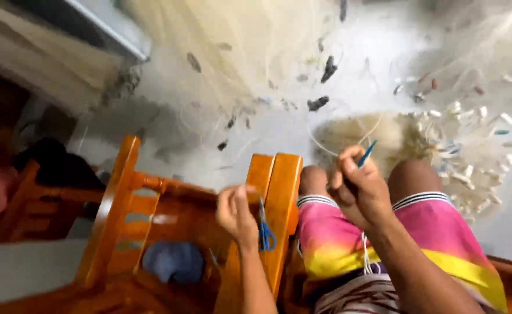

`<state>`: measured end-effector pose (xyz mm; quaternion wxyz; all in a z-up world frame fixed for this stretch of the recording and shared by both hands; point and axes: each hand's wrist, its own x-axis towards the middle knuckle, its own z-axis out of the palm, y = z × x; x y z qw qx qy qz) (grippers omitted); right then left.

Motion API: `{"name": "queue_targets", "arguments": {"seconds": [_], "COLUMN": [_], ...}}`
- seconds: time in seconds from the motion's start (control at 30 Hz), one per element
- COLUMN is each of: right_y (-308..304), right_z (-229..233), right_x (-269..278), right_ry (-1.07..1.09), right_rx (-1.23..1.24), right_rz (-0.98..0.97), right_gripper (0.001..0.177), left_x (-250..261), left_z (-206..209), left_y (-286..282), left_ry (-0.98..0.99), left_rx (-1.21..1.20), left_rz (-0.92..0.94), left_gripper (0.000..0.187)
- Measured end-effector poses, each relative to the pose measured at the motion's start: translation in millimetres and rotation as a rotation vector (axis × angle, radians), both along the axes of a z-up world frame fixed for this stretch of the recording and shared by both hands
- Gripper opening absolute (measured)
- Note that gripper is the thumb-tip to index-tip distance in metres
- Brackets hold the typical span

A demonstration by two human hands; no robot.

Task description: Repairing a fishing net using a netting needle and scissors while sitting on the floor

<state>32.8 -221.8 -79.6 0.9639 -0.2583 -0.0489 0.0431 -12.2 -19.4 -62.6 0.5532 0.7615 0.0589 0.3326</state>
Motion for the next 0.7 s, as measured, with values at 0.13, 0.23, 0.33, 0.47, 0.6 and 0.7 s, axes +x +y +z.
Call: {"name": "queue_targets", "arguments": {"seconds": [0.13,0.23,0.33,0.47,0.6,0.7], "right_y": [-8.7,-11.3,-8.3,-8.4,-20.2,-30.5], "right_z": [14.4,21.6,24.7,24.8,13.9,4.7], "right_x": [-8.8,-15.8,-24.0,-27.1,-13.1,-1.9], "right_ry": [0.04,0.051,0.064,0.008,-0.075,-0.005], "right_rx": [0.071,0.114,0.068,-0.058,-0.201,-0.261], "right_rz": [0.091,0.18,0.195,0.176,0.031,-0.089], "right_gripper": [0.011,0.012,0.011,0.012,0.009,0.01], "left_x": [-15.8,-8.0,30.3,93.9,120.9,96.3], "left_z": [-15.8,-48.1,-40.2,16.8,3.3,-2.1], "left_y": [-24.7,-17.4,-4.0,-20.8,2.4,48.2], "left_ry": [-0.071,0.037,0.234,0.244,0.043,-0.229], "left_rx": [-0.142,-0.514,-1.005,-1.128,-1.377,-1.317], "left_rz": [0.151,-0.093,-0.7,-1.28,-0.924,-0.568], "left_gripper": [0.015,0.046,0.095,0.113,0.03,0.028]}}
